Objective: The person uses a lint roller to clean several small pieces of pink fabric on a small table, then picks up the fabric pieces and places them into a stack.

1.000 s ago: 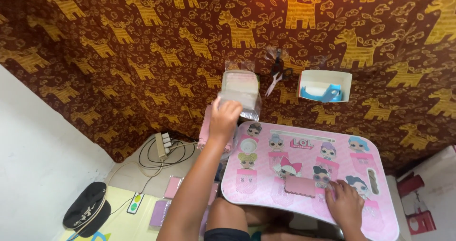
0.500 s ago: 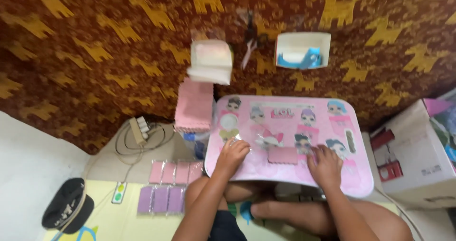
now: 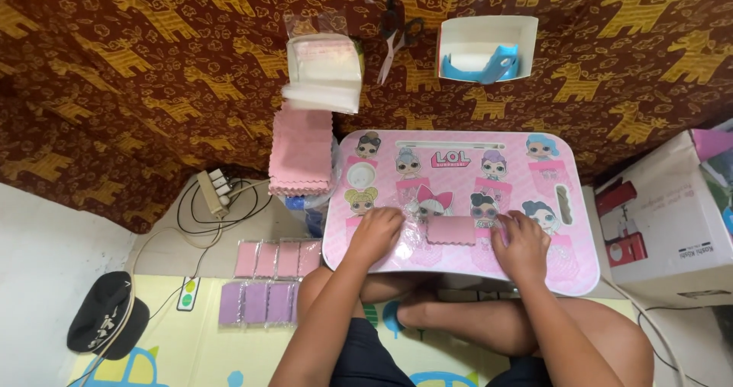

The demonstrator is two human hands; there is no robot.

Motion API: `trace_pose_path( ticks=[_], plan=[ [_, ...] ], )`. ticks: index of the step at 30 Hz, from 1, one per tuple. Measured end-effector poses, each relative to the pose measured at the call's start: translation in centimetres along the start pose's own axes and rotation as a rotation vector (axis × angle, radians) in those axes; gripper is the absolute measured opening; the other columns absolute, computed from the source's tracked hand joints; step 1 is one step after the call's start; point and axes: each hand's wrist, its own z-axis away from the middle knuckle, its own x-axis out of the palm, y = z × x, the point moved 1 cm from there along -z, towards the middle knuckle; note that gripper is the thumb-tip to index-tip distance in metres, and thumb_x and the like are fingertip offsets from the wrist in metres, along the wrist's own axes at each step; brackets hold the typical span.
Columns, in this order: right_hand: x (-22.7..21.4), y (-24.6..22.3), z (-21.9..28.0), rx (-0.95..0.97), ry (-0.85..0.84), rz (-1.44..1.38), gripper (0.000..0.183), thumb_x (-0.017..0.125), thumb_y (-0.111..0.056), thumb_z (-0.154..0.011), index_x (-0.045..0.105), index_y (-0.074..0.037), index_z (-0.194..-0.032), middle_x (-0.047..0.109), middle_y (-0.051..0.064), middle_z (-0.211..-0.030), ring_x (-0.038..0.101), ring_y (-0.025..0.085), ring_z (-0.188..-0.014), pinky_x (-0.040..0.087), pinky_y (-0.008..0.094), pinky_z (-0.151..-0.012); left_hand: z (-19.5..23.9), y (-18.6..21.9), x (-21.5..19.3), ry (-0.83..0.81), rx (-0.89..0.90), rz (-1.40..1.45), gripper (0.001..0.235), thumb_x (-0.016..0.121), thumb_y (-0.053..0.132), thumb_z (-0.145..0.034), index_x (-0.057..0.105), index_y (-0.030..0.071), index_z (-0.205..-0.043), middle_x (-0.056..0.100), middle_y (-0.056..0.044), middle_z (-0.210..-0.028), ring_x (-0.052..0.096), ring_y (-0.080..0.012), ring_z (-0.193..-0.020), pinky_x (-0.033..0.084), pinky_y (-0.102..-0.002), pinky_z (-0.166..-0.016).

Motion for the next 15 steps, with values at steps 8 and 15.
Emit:
trace_pose_path(
  ticks=[8,15],
  plan=[
    [0.3,0.2,0.0,-0.005,0.008,-0.003,0.033,0.059,-0.044,-0.099,0.070,-0.030,-0.127,0.063,0.002,-0.135,0.055,0.027,-0.135,0.040,0.049,-0.105,-2.0,1.0,-0.1,-0.011,0.007,-0.094,0.035,0.056,0.022,-0.090,0.068,0.025,-0.123,0.067,0.000,-0.127,0.062,-0.0222,-0.122,0.051,-0.045,-0.091],
    [-0.3,0.0,-0.1,0.011,-0.034,-0.015,0.034,0.056,-0.045,-0.101,0.069,-0.030,-0.129,0.063,0.002,-0.138,0.054,0.027,-0.137,0.039,0.049,-0.106,-0.9,0.8,0.3,0.029,-0.007,-0.157,0.028,0.057,0.028,-0.091,0.067,0.025,-0.117,0.069,0.000,-0.124,0.062,-0.0212,-0.124,0.043,-0.052,-0.104]
  ],
)
